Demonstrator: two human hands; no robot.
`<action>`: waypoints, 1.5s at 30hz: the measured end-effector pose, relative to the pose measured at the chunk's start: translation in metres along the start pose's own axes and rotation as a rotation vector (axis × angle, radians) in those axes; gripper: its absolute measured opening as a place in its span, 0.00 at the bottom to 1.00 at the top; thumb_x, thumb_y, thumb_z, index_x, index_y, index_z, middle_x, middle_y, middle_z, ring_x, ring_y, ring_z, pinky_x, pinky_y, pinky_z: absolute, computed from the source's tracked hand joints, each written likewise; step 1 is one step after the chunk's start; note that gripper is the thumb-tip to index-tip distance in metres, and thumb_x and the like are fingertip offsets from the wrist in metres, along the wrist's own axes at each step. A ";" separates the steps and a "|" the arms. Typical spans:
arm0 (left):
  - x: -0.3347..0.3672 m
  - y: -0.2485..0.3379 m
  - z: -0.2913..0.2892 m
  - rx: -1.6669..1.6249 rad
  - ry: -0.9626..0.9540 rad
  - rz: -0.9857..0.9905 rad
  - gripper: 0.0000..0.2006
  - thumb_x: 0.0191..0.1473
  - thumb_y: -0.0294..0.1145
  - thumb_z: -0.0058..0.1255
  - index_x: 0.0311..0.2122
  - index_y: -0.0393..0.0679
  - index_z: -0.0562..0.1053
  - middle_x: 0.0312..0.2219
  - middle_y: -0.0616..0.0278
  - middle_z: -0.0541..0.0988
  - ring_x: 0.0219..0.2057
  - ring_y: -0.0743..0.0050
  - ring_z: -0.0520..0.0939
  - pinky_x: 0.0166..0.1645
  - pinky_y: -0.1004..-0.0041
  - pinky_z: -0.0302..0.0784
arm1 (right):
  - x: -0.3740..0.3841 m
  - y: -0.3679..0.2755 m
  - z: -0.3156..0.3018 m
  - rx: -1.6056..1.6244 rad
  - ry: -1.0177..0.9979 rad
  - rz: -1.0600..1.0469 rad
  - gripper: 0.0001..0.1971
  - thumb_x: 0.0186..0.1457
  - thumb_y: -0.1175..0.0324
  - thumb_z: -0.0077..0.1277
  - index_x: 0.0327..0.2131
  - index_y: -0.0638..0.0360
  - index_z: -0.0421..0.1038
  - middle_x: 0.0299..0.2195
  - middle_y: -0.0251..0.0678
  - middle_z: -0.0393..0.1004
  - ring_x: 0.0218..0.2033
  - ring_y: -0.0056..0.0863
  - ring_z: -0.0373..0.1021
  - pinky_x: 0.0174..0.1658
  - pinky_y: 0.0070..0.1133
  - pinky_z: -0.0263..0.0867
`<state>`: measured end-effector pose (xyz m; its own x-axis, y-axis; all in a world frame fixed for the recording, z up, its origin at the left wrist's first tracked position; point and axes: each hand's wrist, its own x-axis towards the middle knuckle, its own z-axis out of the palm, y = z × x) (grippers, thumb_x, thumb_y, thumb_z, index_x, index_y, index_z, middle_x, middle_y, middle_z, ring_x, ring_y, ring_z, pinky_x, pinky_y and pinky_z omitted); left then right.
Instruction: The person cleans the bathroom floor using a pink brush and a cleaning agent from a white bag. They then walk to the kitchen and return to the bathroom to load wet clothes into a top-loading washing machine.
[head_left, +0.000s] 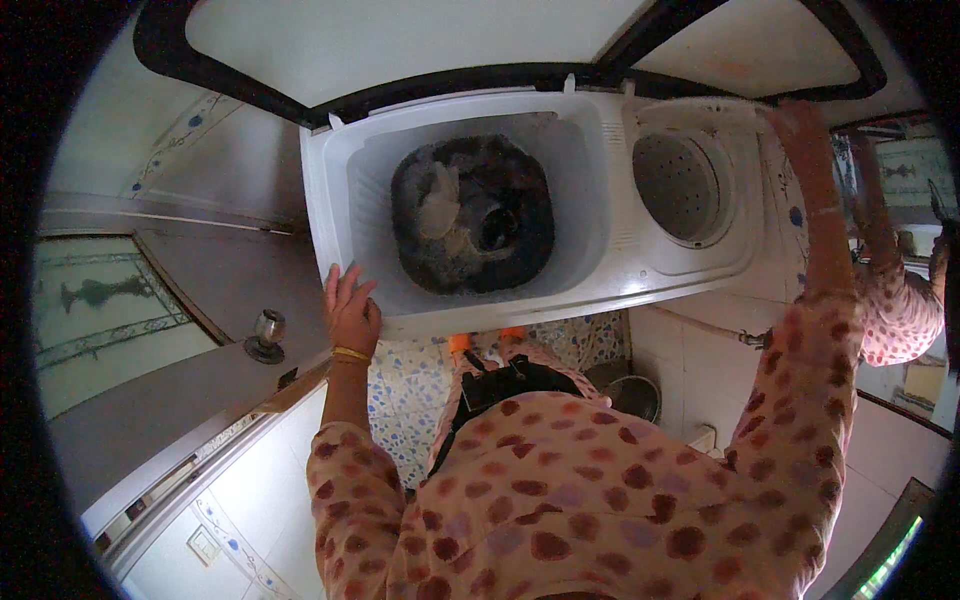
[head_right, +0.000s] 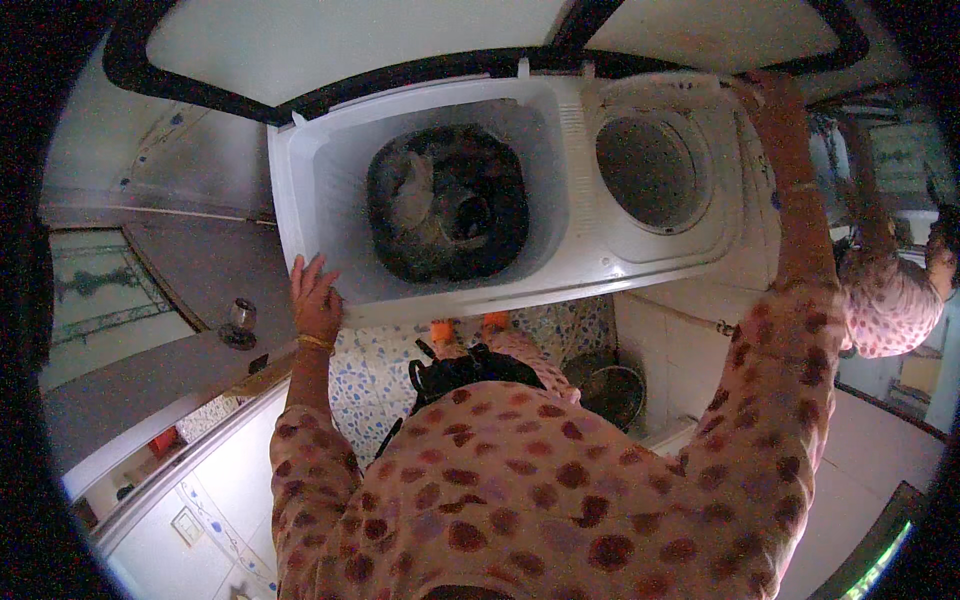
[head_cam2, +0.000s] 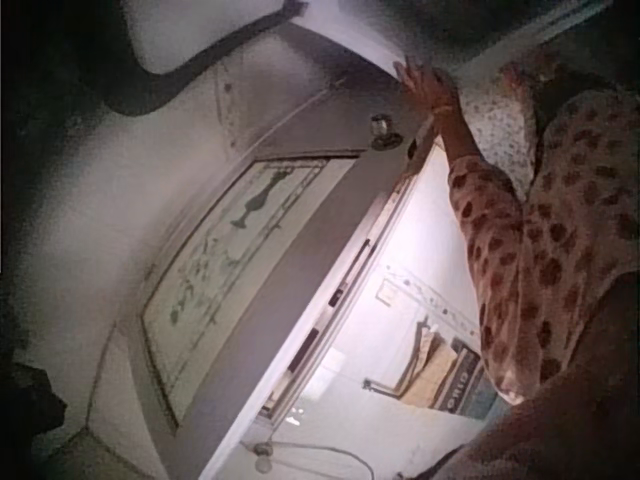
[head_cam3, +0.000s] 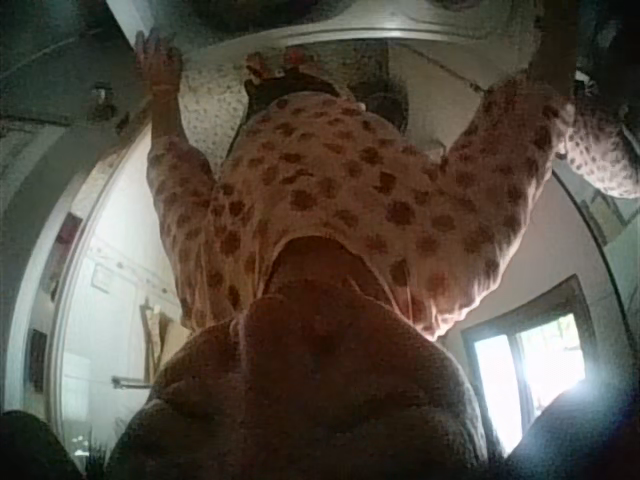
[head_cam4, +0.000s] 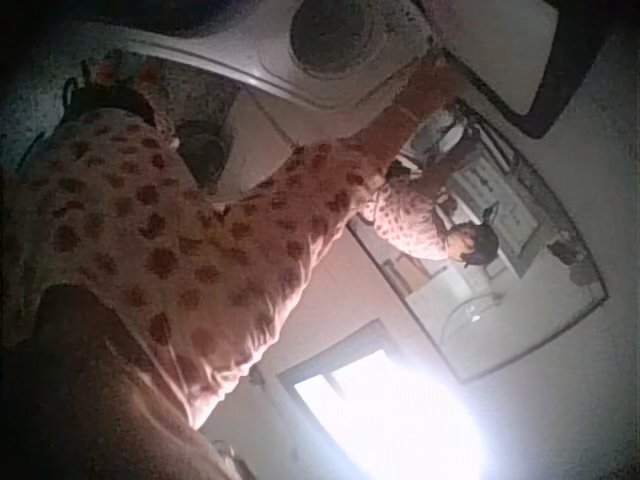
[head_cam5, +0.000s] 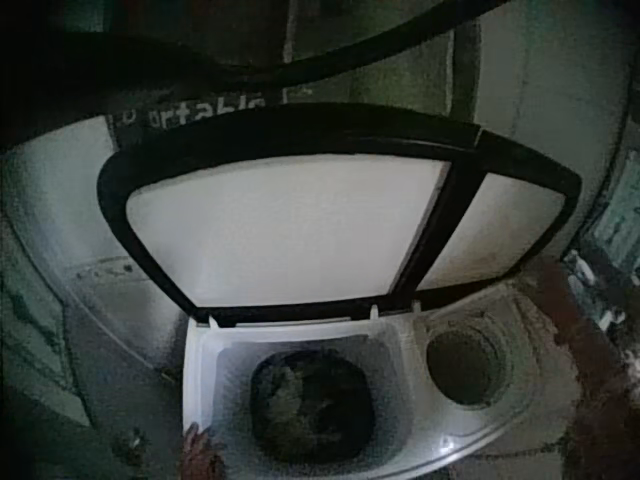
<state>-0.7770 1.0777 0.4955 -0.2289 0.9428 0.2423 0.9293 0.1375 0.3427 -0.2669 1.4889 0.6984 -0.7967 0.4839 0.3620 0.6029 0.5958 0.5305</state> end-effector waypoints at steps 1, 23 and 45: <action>0.001 -0.002 0.001 -0.001 0.009 0.008 0.14 0.38 0.21 0.45 0.35 0.43 0.72 0.46 0.55 0.66 0.52 0.51 0.59 0.55 0.62 0.54 | 0.017 -0.009 -0.006 0.088 -0.085 0.255 0.12 0.48 0.67 0.48 0.38 0.56 0.66 0.34 0.35 0.70 0.37 0.30 0.66 0.42 0.25 0.63; 0.056 -0.025 0.003 -0.167 0.110 -0.383 0.38 0.37 0.27 0.55 0.56 0.53 0.51 0.43 0.49 0.66 0.43 0.50 0.68 0.46 0.64 0.66 | 0.115 -0.418 0.105 0.923 -0.738 -0.554 0.38 0.38 0.51 0.54 0.53 0.49 0.51 0.54 0.48 0.48 0.53 0.46 0.50 0.54 0.33 0.50; 0.059 -0.010 -0.012 -0.216 -0.020 -0.534 0.36 0.37 0.26 0.55 0.54 0.40 0.54 0.45 0.45 0.65 0.44 0.48 0.69 0.47 0.63 0.65 | 0.079 -0.603 0.279 0.616 -1.005 -0.656 0.27 0.39 0.54 0.52 0.44 0.51 0.56 0.41 0.40 0.57 0.40 0.38 0.58 0.41 0.32 0.59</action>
<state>-0.8029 1.1279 0.5177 -0.6428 0.7654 -0.0321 0.6054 0.5332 0.5909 -0.6820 1.3466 0.1935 -0.7280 0.0996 -0.6783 0.2573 0.9568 -0.1356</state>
